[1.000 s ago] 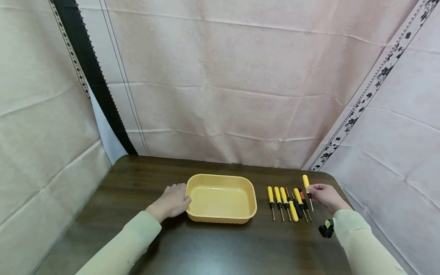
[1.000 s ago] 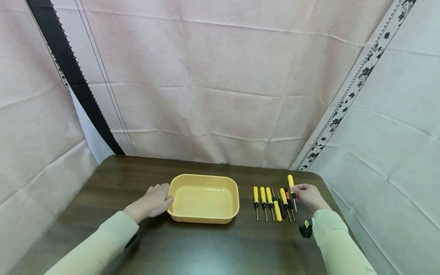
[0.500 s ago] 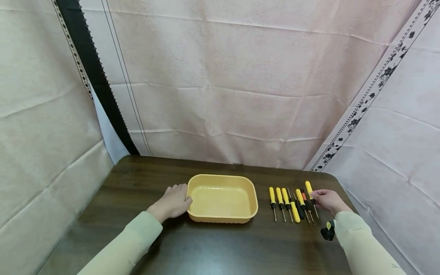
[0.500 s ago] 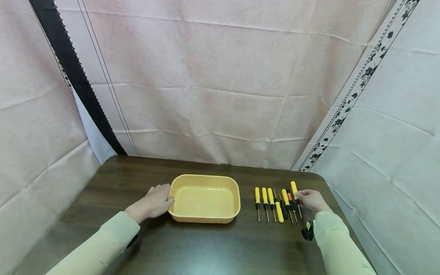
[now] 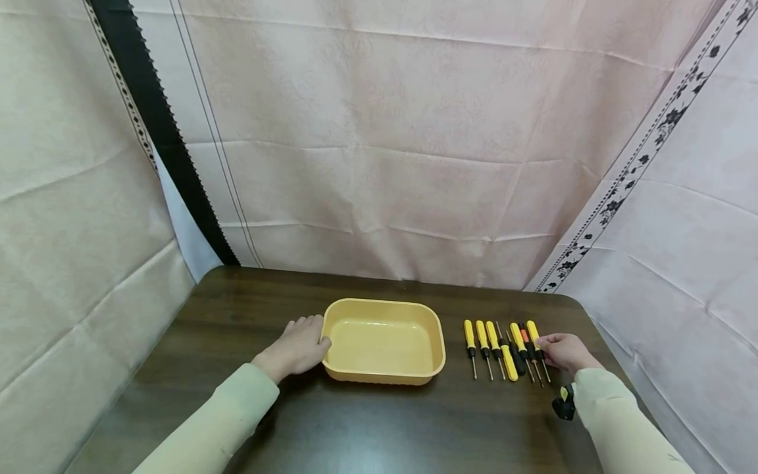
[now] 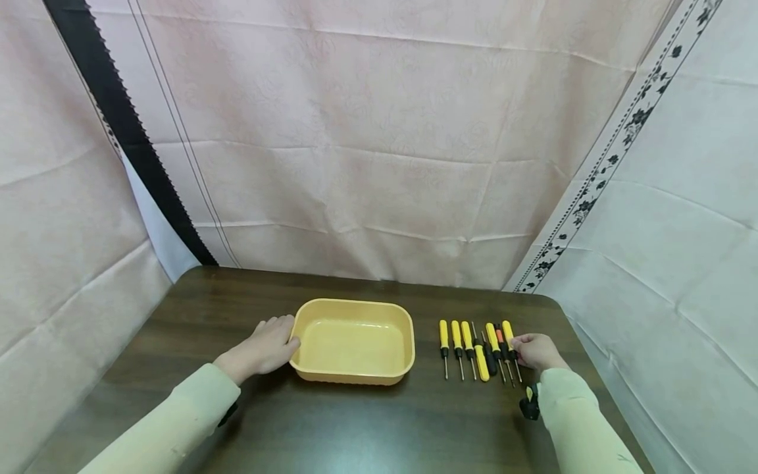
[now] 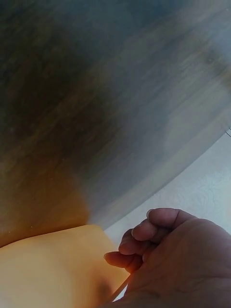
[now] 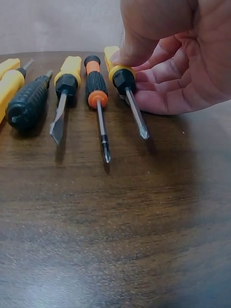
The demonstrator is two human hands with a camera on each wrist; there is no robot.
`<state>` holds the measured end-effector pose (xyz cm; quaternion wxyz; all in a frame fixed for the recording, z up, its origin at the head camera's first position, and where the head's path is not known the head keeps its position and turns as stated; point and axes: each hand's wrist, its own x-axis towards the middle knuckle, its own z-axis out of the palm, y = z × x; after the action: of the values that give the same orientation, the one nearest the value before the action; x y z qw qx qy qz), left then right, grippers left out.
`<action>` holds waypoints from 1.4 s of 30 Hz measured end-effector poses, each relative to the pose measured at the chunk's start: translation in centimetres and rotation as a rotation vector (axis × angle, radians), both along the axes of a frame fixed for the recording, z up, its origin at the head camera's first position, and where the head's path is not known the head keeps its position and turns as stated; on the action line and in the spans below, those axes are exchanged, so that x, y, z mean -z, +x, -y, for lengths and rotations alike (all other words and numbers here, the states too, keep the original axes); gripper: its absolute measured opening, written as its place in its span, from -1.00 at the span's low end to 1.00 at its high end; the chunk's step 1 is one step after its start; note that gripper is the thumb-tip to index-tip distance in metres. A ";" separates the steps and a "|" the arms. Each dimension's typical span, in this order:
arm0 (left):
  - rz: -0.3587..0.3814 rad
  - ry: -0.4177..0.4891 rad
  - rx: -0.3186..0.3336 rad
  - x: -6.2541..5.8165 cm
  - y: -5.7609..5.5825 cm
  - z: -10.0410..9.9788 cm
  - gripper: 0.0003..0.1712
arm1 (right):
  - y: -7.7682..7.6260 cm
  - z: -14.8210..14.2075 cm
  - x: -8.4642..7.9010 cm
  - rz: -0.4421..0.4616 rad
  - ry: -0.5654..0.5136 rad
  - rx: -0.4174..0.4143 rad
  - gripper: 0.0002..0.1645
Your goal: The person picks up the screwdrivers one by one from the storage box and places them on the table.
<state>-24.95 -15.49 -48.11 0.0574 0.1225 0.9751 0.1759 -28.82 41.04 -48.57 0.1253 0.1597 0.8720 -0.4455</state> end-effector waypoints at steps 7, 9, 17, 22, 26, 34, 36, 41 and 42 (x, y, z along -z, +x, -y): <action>0.012 -0.001 -0.009 -0.3 0.4 0.2 -0.50 | 0.0 0.2 0.4 -0.025 0.086 -0.078 -0.68; 0.013 -0.011 -0.011 -0.3 0.4 0.2 -0.47 | 0.1 0.2 0.3 -0.025 0.119 -0.092 -0.67; -0.014 -0.027 -0.003 -0.4 0.3 0.1 -0.48 | 0.2 0.5 -0.4 -0.025 0.168 -0.110 -0.67; -0.011 -0.045 -0.002 -0.6 0.5 0.1 -0.46 | 0.3 0.7 -0.4 -0.012 0.166 -0.097 -0.70; 0.012 -0.048 -0.011 -0.6 0.6 0.0 -0.51 | 0.5 0.7 -0.4 0.015 0.180 -0.084 -0.71; 0.023 -0.030 -0.008 -0.6 0.7 -0.1 -0.50 | 0.7 0.5 -0.2 0.033 0.179 -0.070 -0.69; 0.023 -0.028 -0.006 -0.6 0.6 -0.1 -0.50 | 0.8 0.6 -0.2 0.020 0.186 -0.073 -0.68; 0.033 -0.034 -0.010 -0.5 0.6 0.1 -0.45 | 1.1 1.1 -0.2 -0.023 0.241 -0.058 -0.60; 0.036 -0.038 -0.011 -0.4 0.6 0.2 -0.44 | 1.2 1.2 -0.1 -0.035 0.254 -0.052 -0.57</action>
<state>-24.34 -15.70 -47.71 0.0763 0.1130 0.9777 0.1596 -27.57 39.87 -48.49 0.1006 0.1438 0.9273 -0.3306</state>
